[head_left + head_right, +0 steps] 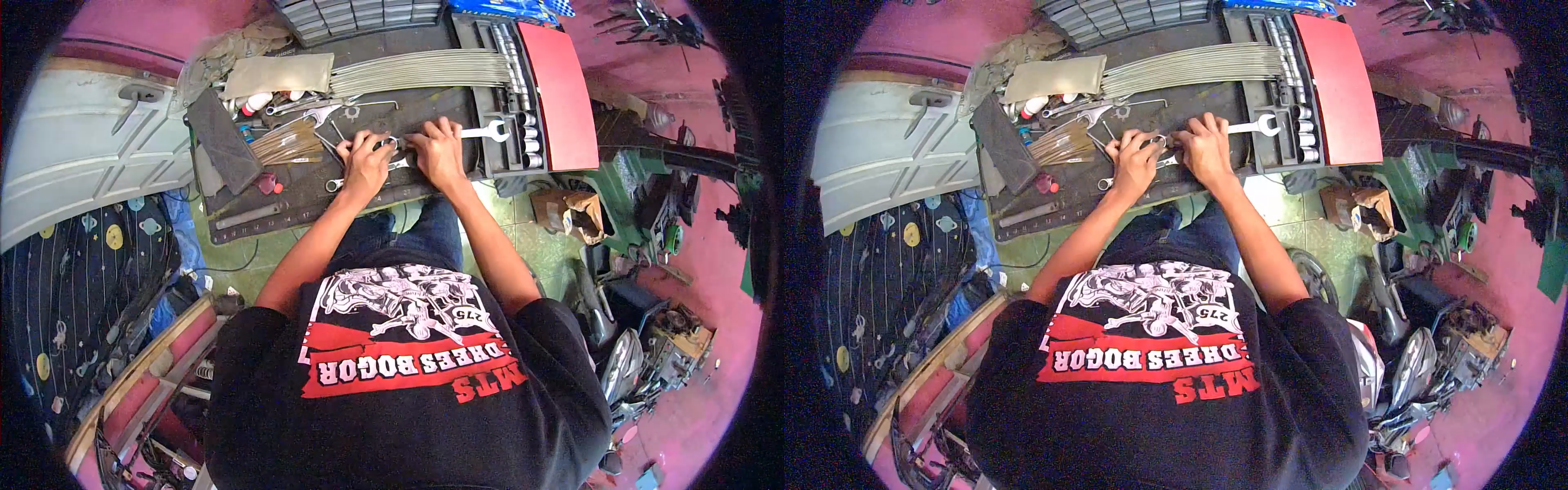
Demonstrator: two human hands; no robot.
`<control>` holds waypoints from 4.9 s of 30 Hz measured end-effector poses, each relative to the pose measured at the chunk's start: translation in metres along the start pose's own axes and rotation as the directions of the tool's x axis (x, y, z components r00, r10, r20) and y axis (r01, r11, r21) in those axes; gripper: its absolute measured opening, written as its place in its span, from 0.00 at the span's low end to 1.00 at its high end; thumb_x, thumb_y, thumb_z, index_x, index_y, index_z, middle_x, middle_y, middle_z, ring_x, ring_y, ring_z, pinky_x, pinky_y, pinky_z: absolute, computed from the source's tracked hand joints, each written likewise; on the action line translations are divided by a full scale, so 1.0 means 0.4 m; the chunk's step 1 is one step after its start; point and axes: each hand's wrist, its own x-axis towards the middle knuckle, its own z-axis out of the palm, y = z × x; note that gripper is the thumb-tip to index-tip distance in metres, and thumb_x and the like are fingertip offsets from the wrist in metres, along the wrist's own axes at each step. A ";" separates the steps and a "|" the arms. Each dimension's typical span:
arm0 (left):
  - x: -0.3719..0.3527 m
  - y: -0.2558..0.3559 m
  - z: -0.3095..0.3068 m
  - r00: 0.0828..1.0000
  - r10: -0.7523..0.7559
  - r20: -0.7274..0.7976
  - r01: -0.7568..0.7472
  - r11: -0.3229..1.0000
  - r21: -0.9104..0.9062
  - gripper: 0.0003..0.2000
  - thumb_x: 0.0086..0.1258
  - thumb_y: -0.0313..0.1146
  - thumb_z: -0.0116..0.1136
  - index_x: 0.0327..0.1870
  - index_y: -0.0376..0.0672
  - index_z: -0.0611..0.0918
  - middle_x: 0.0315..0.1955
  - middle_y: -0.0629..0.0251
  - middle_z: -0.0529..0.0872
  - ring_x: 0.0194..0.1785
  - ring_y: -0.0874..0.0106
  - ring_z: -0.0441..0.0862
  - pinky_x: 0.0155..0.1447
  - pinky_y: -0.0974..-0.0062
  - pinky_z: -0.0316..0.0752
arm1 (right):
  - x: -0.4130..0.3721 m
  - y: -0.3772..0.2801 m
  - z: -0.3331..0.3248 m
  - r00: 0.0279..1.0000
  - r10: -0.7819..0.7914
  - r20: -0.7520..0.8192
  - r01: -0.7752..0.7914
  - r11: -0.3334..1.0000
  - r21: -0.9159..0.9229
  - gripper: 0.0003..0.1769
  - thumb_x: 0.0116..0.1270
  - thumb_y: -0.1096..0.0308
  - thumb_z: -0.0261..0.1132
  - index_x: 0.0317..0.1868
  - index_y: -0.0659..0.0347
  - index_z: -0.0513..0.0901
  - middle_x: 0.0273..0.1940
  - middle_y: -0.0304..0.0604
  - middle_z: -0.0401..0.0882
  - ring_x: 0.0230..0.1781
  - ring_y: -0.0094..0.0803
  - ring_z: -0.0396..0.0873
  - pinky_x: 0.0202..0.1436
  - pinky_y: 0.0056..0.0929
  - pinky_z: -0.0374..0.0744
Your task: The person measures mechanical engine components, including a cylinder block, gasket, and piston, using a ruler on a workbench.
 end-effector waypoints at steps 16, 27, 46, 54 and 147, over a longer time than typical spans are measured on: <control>-0.002 -0.011 0.008 1.000 0.024 0.004 -0.024 1.000 -0.016 0.11 0.61 0.29 0.70 0.45 0.49 0.92 0.53 0.74 0.89 0.59 0.67 0.78 0.60 0.56 0.59 | -0.061 0.185 -0.156 0.900 0.342 -0.269 -0.397 0.899 -0.184 0.07 0.60 0.67 0.74 0.40 0.49 0.93 0.35 0.41 0.80 0.47 0.45 0.76 0.54 0.49 0.70; -0.002 -0.013 0.012 1.000 0.011 0.011 -0.010 0.999 -0.045 0.10 0.62 0.29 0.69 0.45 0.49 0.91 0.52 0.73 0.89 0.60 0.66 0.78 0.61 0.55 0.59 | -0.034 0.207 -0.164 0.851 0.424 -0.309 -0.494 0.847 -0.198 0.07 0.60 0.65 0.74 0.39 0.53 0.93 0.38 0.43 0.83 0.49 0.45 0.77 0.56 0.48 0.69; 0.008 -0.006 0.005 1.000 0.014 0.020 -0.013 0.999 -0.041 0.10 0.61 0.26 0.69 0.42 0.48 0.91 0.53 0.71 0.88 0.60 0.65 0.78 0.61 0.54 0.59 | -0.027 -0.014 -0.026 0.979 0.201 -0.030 -0.203 0.976 -0.080 0.15 0.43 0.71 0.72 0.37 0.53 0.90 0.39 0.40 0.80 0.52 0.43 0.75 0.57 0.46 0.71; 0.010 -0.006 -0.004 0.995 0.027 0.092 -0.028 1.000 0.002 0.10 0.60 0.27 0.68 0.43 0.48 0.91 0.56 0.71 0.87 0.64 0.64 0.76 0.64 0.52 0.59 | 0.014 -0.028 -0.031 0.996 0.076 0.057 -0.073 0.996 -0.048 0.10 0.50 0.69 0.72 0.36 0.53 0.91 0.37 0.40 0.82 0.51 0.43 0.76 0.60 0.47 0.70; -0.006 -0.044 -0.004 0.997 -0.065 -0.051 0.059 0.993 -0.106 0.06 0.57 0.26 0.72 0.34 0.47 0.90 0.38 0.73 0.92 0.57 0.64 0.81 0.61 0.54 0.59 | 0.039 -0.082 0.060 1.000 -0.003 -0.007 0.003 0.999 0.039 0.14 0.56 0.73 0.69 0.43 0.53 0.93 0.36 0.41 0.82 0.49 0.43 0.76 0.57 0.44 0.69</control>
